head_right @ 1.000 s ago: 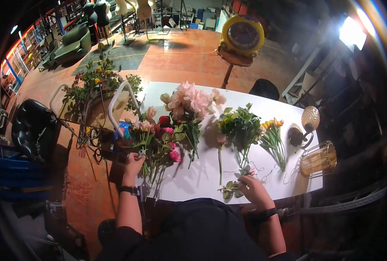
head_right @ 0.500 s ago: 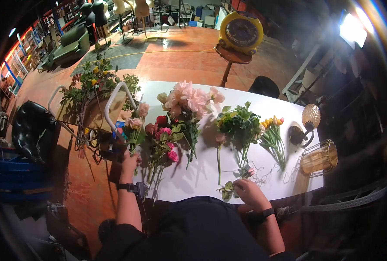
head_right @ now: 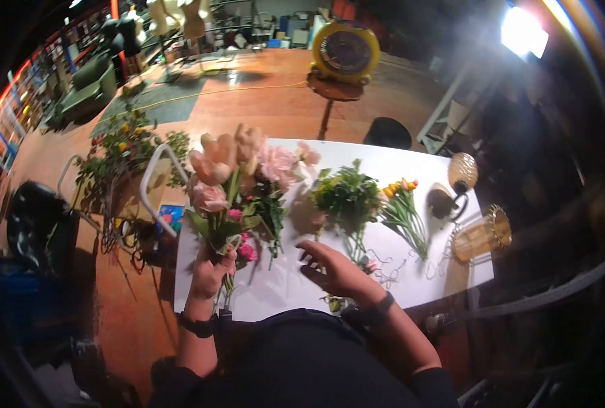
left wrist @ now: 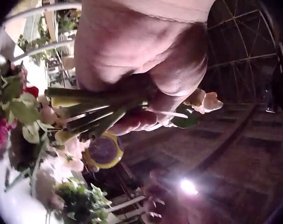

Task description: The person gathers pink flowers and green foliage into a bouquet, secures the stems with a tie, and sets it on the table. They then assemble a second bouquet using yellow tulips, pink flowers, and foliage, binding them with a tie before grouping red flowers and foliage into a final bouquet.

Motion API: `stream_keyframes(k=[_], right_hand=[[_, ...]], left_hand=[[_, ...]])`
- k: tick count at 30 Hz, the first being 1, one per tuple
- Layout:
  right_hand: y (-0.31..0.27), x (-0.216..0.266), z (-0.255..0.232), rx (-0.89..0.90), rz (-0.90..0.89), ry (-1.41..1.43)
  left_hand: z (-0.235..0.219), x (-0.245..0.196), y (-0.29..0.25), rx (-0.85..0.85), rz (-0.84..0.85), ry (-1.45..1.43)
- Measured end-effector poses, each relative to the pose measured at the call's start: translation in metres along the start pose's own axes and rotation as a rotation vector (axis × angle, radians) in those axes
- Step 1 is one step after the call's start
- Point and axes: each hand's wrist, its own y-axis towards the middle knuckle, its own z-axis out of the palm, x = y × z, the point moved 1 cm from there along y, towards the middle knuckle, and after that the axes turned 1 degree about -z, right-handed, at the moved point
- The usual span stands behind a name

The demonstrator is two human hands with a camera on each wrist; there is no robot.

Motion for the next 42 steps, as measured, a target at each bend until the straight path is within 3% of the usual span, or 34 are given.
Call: stream_keyframes(k=[2,3,4,5,6,7,11,14,15,16,20,21,22,24,26,28,34,36,42], right_hand=[[0.009,0.020,0.003,-0.048,-0.056,0.153],[0.012,0.026,0.004,-0.057,-0.088,0.138],[0.014,0.033,0.005,-0.063,-0.121,0.122],[0.014,0.047,0.002,-0.096,-0.238,0.077],[0.013,0.027,0.009,-0.100,-0.257,0.062],[0.013,0.034,0.007,-0.160,-0.278,0.070],[0.006,0.030,0.003,-0.301,-0.295,0.055],[-0.002,0.022,0.001,-0.404,-0.305,0.006],[-0.008,0.024,-0.001,-0.383,-0.194,-0.056],[-0.012,0.022,-0.003,-0.380,-0.195,-0.054],[-0.023,0.027,-0.007,-0.370,-0.200,0.127],[-0.026,0.030,-0.006,-0.405,-0.185,0.354],[-0.028,0.032,-0.006,-0.437,-0.169,0.580],[-0.034,0.037,-0.014,-0.364,-0.120,0.590],[-0.036,0.052,-0.027,-0.209,-0.043,0.517],[-0.040,0.060,-0.033,-0.184,-0.048,0.435],[-0.050,0.079,-0.043,-0.065,-0.022,0.393],[-0.050,0.079,-0.045,-0.056,-0.044,0.159],[-0.048,0.077,-0.059,-0.295,-0.090,0.029]], left_hand=[[0.019,0.005,0.003,0.180,-0.079,0.059],[0.034,0.007,0.007,0.195,0.194,0.350],[0.043,0.007,0.008,0.272,-0.019,0.308],[0.059,0.001,0.005,0.306,-0.023,0.139],[0.073,-0.004,0.002,0.334,-0.031,-0.028],[0.079,0.001,0.005,0.412,-0.053,-0.054],[0.079,0.012,0.007,0.444,-0.058,0.052],[0.068,0.024,0.003,0.450,-0.194,0.019],[0.067,0.029,0.003,0.449,-0.196,0.020],[0.065,0.033,0.003,0.433,-0.197,-0.047],[0.072,0.013,0.000,0.302,-0.184,-0.246],[0.069,0.017,0.001,0.286,-0.206,-0.256],[0.067,0.018,0.002,0.284,-0.206,-0.257],[0.064,0.021,0.005,0.286,-0.188,-0.088],[0.060,0.033,0.009,0.263,-0.136,-0.033],[0.057,0.038,0.011,0.244,-0.209,-0.086],[0.052,0.037,0.011,0.108,-0.214,-0.048],[0.052,0.033,0.009,0.105,-0.277,-0.107],[0.051,0.023,0.006,0.274,-0.281,-0.201]])
